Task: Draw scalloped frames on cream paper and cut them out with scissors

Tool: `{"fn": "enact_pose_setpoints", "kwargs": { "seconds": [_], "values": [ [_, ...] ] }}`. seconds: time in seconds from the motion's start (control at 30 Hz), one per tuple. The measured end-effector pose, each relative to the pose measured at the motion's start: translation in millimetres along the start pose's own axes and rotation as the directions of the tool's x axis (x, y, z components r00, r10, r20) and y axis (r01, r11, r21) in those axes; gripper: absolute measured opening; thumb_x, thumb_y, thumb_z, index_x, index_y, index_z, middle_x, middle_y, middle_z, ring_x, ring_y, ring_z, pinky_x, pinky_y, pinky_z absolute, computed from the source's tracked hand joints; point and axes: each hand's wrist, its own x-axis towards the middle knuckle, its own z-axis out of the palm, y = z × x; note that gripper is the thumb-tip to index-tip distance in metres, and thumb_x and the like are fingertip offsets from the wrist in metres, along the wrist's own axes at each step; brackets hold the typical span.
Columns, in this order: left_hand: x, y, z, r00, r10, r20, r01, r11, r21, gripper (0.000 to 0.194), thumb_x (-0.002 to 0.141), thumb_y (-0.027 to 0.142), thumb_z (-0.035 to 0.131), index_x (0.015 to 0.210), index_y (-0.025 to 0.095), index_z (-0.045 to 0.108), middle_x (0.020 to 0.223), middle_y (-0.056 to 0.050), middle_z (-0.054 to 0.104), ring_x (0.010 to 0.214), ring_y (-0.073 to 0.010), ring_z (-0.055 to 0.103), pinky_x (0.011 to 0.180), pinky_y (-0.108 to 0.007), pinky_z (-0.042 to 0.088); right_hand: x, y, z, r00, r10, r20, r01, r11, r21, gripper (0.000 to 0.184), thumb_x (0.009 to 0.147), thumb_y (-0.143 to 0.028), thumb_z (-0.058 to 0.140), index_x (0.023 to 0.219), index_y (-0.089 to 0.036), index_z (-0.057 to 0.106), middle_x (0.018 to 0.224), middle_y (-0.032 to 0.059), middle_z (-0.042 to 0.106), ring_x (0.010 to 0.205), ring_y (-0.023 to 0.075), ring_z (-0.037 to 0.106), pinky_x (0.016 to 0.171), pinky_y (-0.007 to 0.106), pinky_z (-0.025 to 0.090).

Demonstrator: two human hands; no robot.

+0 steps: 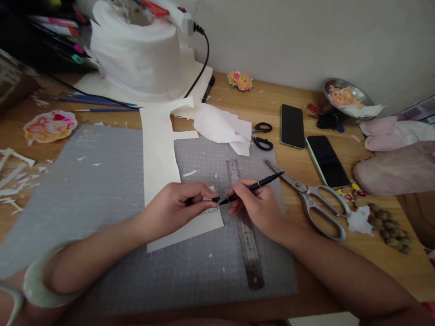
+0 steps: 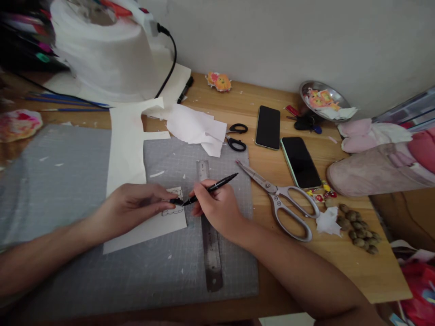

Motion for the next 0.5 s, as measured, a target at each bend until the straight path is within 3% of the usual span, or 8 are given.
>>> {"fn": "enact_pose_setpoints", "kwargs": {
  "seconds": [0.5],
  "values": [
    [1.0, 1.5, 0.4, 1.000, 0.030, 0.005, -0.030, 0.998, -0.047, 0.021, 0.085, 0.031, 0.058, 0.081, 0.015, 0.070, 0.070, -0.002, 0.071, 0.060, -0.0129, 0.060, 0.053, -0.020, 0.043, -0.5, 6.0, -2.2, 0.995, -0.080, 0.065, 0.087, 0.990, -0.115, 0.025, 0.084, -0.032, 0.051, 0.066, -0.018, 0.059, 0.045, -0.0031, 0.056, 0.041, 0.0109, 0.058, 0.039, 0.017, 0.042]
  ]
}}
